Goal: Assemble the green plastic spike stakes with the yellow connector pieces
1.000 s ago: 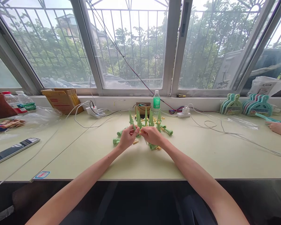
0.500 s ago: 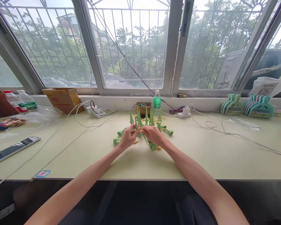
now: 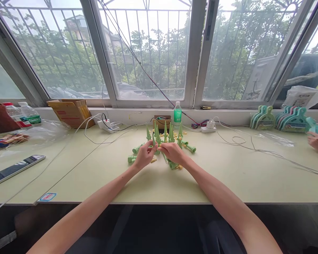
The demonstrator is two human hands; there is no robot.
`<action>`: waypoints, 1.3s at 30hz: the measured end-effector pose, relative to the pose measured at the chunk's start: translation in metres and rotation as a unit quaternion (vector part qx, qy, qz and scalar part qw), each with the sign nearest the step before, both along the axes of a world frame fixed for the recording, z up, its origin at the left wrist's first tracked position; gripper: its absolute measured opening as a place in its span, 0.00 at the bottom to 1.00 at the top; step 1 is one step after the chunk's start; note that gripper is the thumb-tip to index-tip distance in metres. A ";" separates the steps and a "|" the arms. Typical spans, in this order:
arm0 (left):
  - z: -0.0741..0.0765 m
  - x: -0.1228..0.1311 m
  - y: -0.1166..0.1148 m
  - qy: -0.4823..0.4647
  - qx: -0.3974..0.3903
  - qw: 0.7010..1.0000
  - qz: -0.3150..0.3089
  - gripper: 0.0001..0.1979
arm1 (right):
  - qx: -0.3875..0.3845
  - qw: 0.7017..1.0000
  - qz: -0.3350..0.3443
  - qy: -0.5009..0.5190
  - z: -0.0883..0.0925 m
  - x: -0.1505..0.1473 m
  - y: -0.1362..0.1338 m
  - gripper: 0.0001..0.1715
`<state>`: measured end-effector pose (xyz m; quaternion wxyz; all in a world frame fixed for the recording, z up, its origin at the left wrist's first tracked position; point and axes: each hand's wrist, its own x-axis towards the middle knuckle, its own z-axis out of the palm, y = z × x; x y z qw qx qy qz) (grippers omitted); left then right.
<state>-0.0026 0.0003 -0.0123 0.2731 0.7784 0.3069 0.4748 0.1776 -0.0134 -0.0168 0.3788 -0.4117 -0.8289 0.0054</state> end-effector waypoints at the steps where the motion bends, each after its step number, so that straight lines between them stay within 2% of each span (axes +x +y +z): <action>1: 0.000 0.000 0.000 -0.001 -0.001 1.000 -0.001 0.12 | 0.000 1.000 -0.002 -0.001 0.000 0.000 0.000 0.23; 7: 0.000 0.000 -0.001 -0.008 -0.006 1.000 -0.006 0.13 | 0.004 1.000 -0.008 0.001 0.002 0.000 -0.001 0.22; 14: -0.001 0.001 0.000 -0.013 -0.009 1.000 -0.010 0.13 | 0.009 0.999 -0.006 0.034 0.004 0.001 -0.001 0.13; 25: -0.001 0.003 0.000 -0.021 -0.008 1.000 0.001 0.15 | 0.017 0.999 0.016 0.042 0.004 0.003 0.001 0.11; 39: -0.003 0.002 0.001 -0.008 -0.006 1.000 0.008 0.15 | 0.004 0.999 0.012 0.035 0.003 0.003 0.002 0.11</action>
